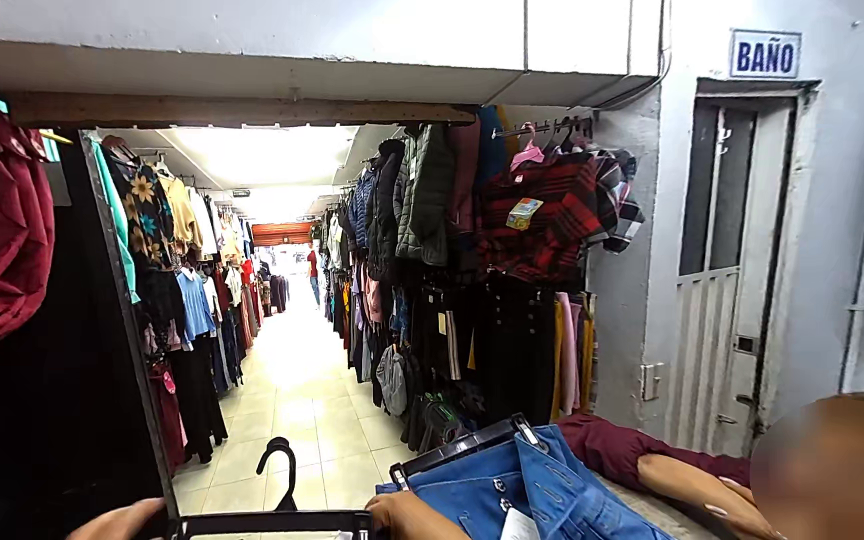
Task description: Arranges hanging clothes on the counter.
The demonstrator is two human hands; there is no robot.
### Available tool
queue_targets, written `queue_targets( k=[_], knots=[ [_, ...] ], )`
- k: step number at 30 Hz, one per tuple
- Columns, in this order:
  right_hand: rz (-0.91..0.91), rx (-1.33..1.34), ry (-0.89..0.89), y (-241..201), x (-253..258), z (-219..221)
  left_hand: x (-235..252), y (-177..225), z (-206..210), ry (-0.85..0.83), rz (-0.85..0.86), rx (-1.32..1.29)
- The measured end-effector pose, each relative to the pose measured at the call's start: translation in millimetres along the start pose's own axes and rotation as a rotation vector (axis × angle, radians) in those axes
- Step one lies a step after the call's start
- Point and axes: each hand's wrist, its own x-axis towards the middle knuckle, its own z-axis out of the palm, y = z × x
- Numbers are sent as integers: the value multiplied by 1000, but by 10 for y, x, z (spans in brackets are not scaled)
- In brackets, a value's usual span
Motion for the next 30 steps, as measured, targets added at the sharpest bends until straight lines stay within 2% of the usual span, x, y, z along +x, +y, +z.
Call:
queue_targets(
  k=[2, 4, 8, 9, 14, 19, 23, 26, 30],
  knots=[
    [-43, -31, -12, -64, -14, 11, -53, 263, 108, -65, 212, -135],
    [-81, -28, -10, -34, -13, 29, -3, 493, 371, -222, 313, -235],
    [-168, 64, 13, 351, -57, 215, 177, 596, 886, -593, 256, -229],
    [-156, 67, 13, 352, -58, 205, 203, 554, 966, -612, 261, -253],
    [-43, 22, -89, 158, 23, 23, 117, 379, 1057, -407, 279, -381],
    [-108, 90, -75, 370, -23, 174, 34, 286, 1139, -184, 256, -405],
    [-67, 81, -85, 393, -23, 185, 54, 304, 1174, -68, 282, -434],
    [-62, 53, -66, 393, -3, 182, 78, 320, 1163, -61, 314, -440],
    [-71, -4, -18, 404, 13, 194, 64, 332, 1157, -166, 271, -460]
  ],
)
